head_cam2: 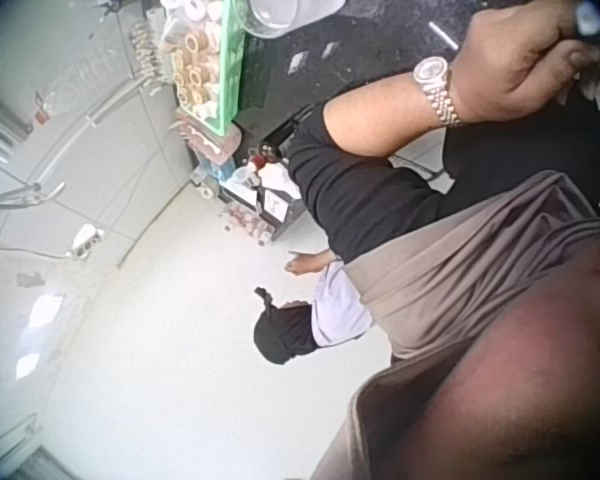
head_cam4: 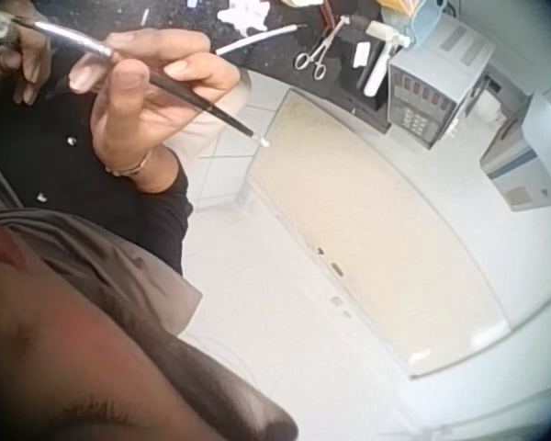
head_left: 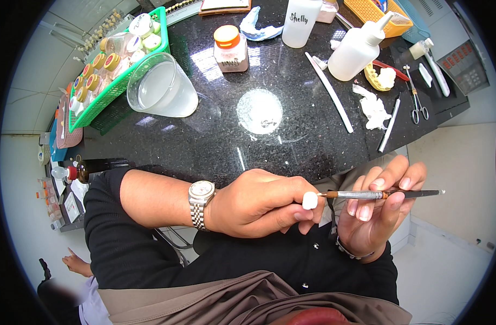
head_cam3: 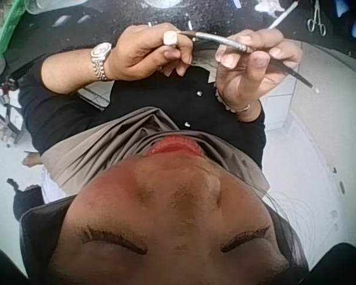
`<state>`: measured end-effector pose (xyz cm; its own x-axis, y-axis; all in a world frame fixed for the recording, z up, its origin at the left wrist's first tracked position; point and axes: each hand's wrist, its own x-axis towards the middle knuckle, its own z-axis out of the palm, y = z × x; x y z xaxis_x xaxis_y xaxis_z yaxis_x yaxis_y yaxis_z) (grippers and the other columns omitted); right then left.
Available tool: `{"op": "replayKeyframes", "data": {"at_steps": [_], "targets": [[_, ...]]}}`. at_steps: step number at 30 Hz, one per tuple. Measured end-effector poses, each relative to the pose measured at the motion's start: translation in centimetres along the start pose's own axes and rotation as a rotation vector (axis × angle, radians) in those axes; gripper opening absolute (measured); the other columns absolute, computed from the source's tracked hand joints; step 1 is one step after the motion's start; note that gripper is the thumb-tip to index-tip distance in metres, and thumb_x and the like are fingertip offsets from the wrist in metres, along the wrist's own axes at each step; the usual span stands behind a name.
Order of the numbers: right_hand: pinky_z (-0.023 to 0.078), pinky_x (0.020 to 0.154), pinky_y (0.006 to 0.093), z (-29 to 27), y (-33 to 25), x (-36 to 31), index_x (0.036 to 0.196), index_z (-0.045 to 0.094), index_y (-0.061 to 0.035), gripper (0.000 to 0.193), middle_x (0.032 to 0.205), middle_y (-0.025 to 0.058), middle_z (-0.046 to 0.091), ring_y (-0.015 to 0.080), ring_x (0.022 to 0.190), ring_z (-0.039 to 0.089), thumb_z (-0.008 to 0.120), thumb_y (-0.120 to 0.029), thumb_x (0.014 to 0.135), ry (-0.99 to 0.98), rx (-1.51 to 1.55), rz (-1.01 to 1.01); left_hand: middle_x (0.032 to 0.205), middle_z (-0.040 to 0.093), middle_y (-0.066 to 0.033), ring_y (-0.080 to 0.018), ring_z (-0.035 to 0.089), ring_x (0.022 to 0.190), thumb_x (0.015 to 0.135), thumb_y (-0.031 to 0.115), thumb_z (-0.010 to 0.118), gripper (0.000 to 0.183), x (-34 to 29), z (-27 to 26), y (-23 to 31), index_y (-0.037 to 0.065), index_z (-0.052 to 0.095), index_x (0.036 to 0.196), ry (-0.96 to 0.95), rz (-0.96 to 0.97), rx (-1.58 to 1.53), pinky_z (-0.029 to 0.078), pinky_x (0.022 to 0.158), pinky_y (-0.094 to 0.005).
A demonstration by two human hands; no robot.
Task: The person holds a small white dental prosthetic in their left hand and uses a fine brush in their right hand to apply a white substance to its surface. They repeatedly dip the brush into a small container of white material on the table and apply it to the prosthetic, rotating the object to cover different areas.
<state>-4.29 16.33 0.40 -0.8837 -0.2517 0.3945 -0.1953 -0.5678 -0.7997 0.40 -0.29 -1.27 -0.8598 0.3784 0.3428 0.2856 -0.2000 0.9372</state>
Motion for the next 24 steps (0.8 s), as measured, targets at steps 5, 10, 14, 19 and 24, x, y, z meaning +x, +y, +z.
{"op": "replayKeyframes", "data": {"at_steps": [5,10,14,19,24], "targets": [[0.043,0.044,0.0183,0.0,-0.06,-0.07,0.091,0.028,-0.0065,0.023,0.08,0.0077,0.041,0.0075,0.051,0.044,0.05,-0.014,0.088,-0.023,-0.013,-0.033,0.071,0.061,-0.0127,-0.0169,0.059,0.054,0.091,0.01,0.04,0.017,0.04,0.09,0.02,-0.002,0.052,0.085,0.017,0.019,-0.009,0.048,0.047,-0.0263],[0.044,0.044,0.0183,0.06,-0.28,-0.04,0.09,0.029,-0.0064,0.024,0.08,0.0079,0.041,0.0078,0.051,0.044,0.052,-0.013,0.087,-0.003,-0.018,-0.049,0.072,0.062,-0.0126,-0.0167,0.06,0.056,0.09,0.01,0.041,0.016,0.06,0.12,0.02,-0.002,0.052,0.087,0.026,0.017,-0.014,0.048,0.048,-0.026],[0.044,0.044,0.0183,0.17,-0.15,-0.05,0.09,0.029,-0.0062,0.024,0.08,0.0081,0.041,0.008,0.05,0.044,0.052,-0.013,0.087,0.009,-0.023,-0.05,0.075,0.062,-0.0121,-0.0167,0.06,0.057,0.09,0.009,0.042,0.015,-0.01,-0.13,-0.01,-0.002,0.052,0.09,-0.021,0.008,0.004,0.049,0.049,-0.0256],[0.044,0.044,0.0184,0.16,-0.23,-0.1,0.09,0.029,-0.006,0.024,0.079,0.0084,0.041,0.0082,0.051,0.044,0.053,-0.013,0.087,-0.009,-0.01,-0.066,0.074,0.062,-0.0119,-0.0166,0.06,0.057,0.09,0.01,0.042,0.016,0.01,-0.04,0.03,-0.002,0.053,0.089,0.004,0.008,-0.006,0.049,0.049,-0.0257],[0.043,0.044,0.0187,0.19,-0.27,-0.14,0.09,0.03,-0.0058,0.023,0.08,0.0087,0.041,0.0085,0.051,0.043,0.052,-0.013,0.087,0.001,-0.01,-0.077,0.075,0.062,-0.0121,-0.0168,0.061,0.058,0.09,0.009,0.042,0.015,0.02,-0.02,0.06,-0.002,0.052,0.09,0.005,0.007,-0.004,0.049,0.049,-0.0257]]}}
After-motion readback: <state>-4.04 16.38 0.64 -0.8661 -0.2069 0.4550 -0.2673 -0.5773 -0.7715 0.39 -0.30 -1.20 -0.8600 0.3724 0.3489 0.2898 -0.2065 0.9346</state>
